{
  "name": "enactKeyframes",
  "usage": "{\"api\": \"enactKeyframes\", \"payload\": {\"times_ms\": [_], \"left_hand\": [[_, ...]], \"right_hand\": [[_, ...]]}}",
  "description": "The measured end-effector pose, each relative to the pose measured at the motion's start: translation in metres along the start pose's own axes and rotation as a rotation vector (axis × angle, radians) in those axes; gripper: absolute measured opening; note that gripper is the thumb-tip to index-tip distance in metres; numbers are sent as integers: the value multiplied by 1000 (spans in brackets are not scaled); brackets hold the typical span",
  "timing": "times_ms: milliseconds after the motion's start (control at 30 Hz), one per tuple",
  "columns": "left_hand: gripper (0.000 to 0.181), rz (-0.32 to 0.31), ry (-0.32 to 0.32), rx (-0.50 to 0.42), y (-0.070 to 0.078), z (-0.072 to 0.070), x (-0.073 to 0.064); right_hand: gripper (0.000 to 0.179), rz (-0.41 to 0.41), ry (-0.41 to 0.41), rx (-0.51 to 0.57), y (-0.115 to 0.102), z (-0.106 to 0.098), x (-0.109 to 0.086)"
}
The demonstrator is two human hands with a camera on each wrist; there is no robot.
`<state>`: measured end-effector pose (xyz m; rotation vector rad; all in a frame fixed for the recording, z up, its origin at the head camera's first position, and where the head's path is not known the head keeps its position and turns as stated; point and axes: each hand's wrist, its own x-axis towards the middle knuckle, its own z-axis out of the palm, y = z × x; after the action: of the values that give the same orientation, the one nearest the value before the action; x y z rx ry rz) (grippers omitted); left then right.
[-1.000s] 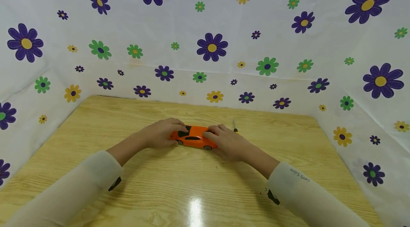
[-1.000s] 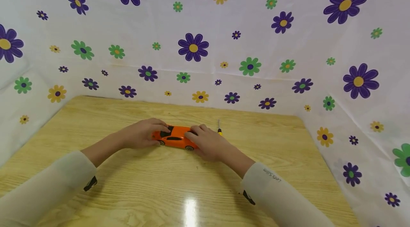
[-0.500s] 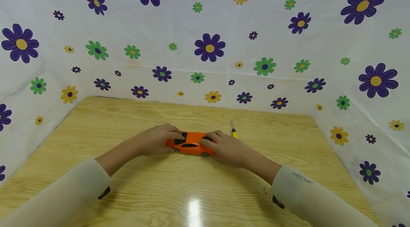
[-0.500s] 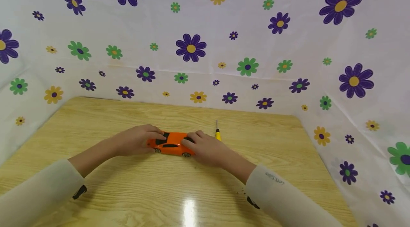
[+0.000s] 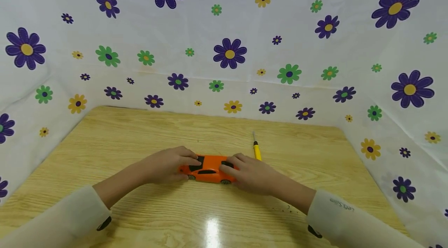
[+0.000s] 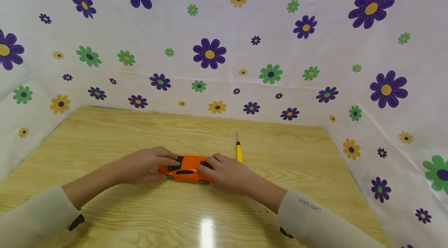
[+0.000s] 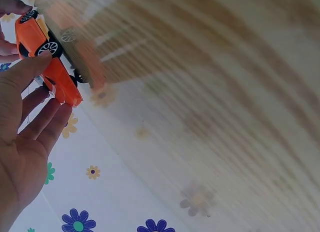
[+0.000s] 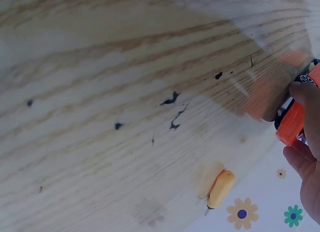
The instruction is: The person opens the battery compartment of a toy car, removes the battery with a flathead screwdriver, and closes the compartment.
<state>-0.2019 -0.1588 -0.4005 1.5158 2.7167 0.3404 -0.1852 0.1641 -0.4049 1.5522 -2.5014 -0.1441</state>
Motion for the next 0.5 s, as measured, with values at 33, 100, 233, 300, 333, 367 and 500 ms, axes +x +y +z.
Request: {"api": "enactKeyframes", "payload": {"times_ms": [33,100,233,300,333,367,500], "left_hand": [[48,3,3,5,1,0,-1],[48,8,8,14,1,1,-2],[48,14,12,9,2,1,-3],[48,12,10,-2,3,0,-4],[48,10,8,-7,3,0,-4],[48,9,6,-12,3,-1,-4],[48,2,-4,-45,2,-2,-4]], "right_hand": [[55,-6,3,-8,0,0,0],[56,-24,14,-28,-1,0,-1],[55,-60,47,-59,-1,1,-2],[55,-72,58,-59,-1,1,-2],[54,-76,62,-59,-1,1,-2],[54,-78,65,-59,-1,1,-2],[53,-88,71,-62,0,0,-2]]}}
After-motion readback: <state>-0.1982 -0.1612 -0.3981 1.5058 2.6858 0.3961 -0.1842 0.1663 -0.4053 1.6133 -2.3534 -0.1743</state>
